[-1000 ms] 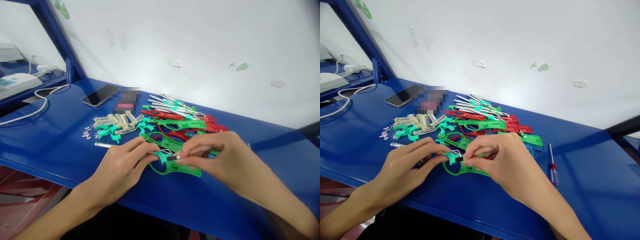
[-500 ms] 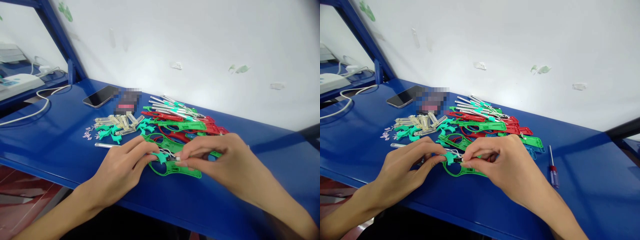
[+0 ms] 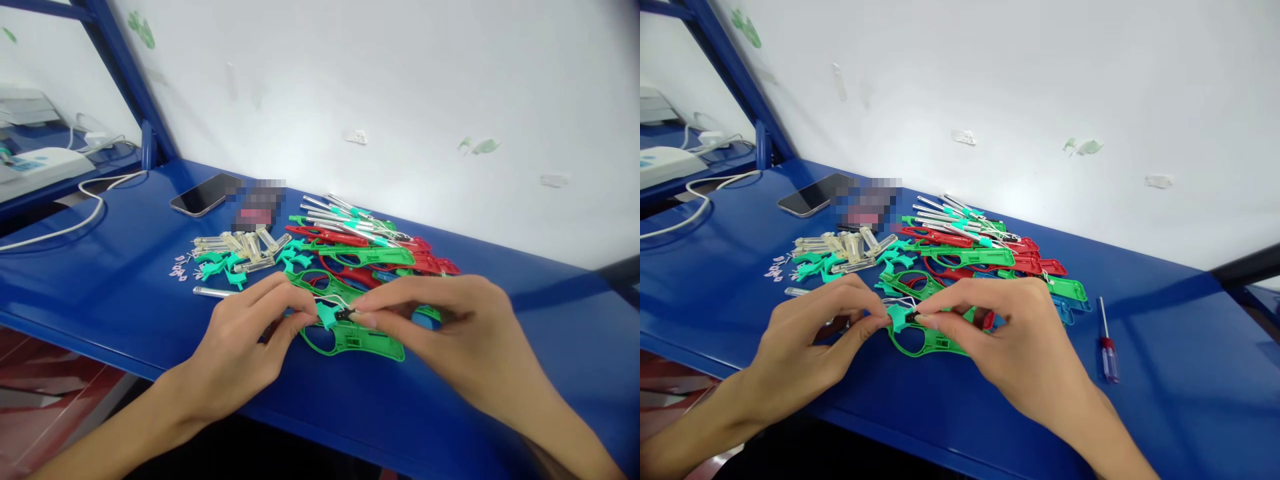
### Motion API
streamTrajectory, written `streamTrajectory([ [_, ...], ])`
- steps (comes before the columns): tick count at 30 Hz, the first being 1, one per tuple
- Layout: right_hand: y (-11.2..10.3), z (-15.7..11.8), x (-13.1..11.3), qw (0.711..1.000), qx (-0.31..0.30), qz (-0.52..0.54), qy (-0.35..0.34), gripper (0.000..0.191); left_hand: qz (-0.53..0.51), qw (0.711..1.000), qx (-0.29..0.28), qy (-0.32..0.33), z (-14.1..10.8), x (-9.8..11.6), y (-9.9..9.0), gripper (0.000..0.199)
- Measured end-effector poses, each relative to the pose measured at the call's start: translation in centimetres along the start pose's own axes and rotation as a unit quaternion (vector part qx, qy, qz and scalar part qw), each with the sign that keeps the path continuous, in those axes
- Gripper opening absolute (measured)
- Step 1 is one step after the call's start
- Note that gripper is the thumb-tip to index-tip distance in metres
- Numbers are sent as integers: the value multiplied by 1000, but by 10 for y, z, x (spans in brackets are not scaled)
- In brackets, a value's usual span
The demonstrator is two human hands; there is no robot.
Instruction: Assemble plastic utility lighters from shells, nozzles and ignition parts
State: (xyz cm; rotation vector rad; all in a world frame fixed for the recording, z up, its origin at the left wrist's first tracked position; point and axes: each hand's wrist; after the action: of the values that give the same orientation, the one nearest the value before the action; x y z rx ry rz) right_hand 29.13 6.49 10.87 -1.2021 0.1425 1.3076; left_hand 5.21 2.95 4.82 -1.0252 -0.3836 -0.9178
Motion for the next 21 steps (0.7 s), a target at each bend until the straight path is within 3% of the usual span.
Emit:
streamTrajectory([
  [8, 6, -2, 4, 998, 40, 57, 6, 9, -31, 999, 32, 27, -4, -1, 1, 26],
  [21, 5, -2, 3, 995, 66, 68, 7, 11, -12, 999, 35, 36, -1, -2, 0, 28],
])
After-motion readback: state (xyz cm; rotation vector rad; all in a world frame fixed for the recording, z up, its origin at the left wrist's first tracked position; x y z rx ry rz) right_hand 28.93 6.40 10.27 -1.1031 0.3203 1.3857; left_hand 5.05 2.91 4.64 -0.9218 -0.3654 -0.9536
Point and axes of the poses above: each hand's wrist, its own z-axis towards the middle knuckle, its own y-axis out of the palm, x = y × z, and after that the axes turned 11 degrees about -y, right-handed
